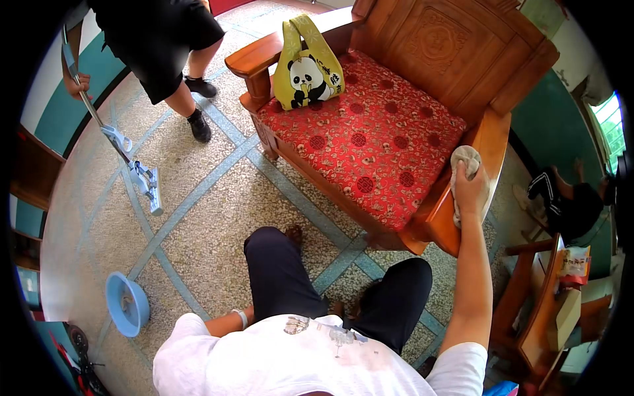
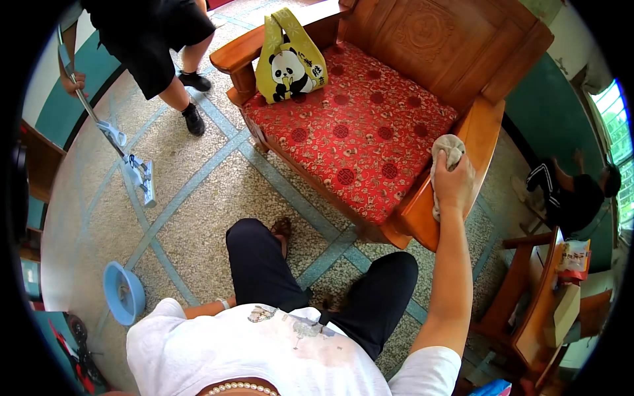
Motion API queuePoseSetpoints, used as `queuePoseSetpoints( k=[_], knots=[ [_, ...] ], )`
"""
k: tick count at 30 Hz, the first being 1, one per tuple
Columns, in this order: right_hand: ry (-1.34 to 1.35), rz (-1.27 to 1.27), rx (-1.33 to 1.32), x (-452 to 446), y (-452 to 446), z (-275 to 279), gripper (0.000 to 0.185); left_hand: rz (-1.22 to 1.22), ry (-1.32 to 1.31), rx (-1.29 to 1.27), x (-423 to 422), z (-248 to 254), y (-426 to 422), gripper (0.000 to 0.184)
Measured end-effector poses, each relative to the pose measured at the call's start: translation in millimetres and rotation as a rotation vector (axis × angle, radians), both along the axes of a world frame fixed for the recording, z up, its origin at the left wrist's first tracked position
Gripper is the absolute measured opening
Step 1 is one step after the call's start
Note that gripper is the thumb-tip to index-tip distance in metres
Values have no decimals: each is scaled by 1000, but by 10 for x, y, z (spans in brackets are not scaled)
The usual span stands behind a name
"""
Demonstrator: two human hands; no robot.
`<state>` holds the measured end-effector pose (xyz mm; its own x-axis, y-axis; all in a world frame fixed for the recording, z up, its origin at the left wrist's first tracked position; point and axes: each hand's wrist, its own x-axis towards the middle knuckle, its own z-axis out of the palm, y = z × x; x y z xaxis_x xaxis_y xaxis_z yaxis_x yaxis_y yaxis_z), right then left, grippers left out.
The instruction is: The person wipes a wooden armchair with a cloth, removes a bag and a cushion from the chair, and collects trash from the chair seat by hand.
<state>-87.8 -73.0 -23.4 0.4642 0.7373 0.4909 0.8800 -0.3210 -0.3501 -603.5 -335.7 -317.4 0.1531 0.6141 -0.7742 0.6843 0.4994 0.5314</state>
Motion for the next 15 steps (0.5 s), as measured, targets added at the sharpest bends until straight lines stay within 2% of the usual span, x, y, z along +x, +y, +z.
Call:
queuePoseSetpoints(
  k=[15],
  knots=[
    [-26, 39, 35, -49, -18, 11, 41, 7, 31, -49, -39, -45, 294, 30]
  ],
)
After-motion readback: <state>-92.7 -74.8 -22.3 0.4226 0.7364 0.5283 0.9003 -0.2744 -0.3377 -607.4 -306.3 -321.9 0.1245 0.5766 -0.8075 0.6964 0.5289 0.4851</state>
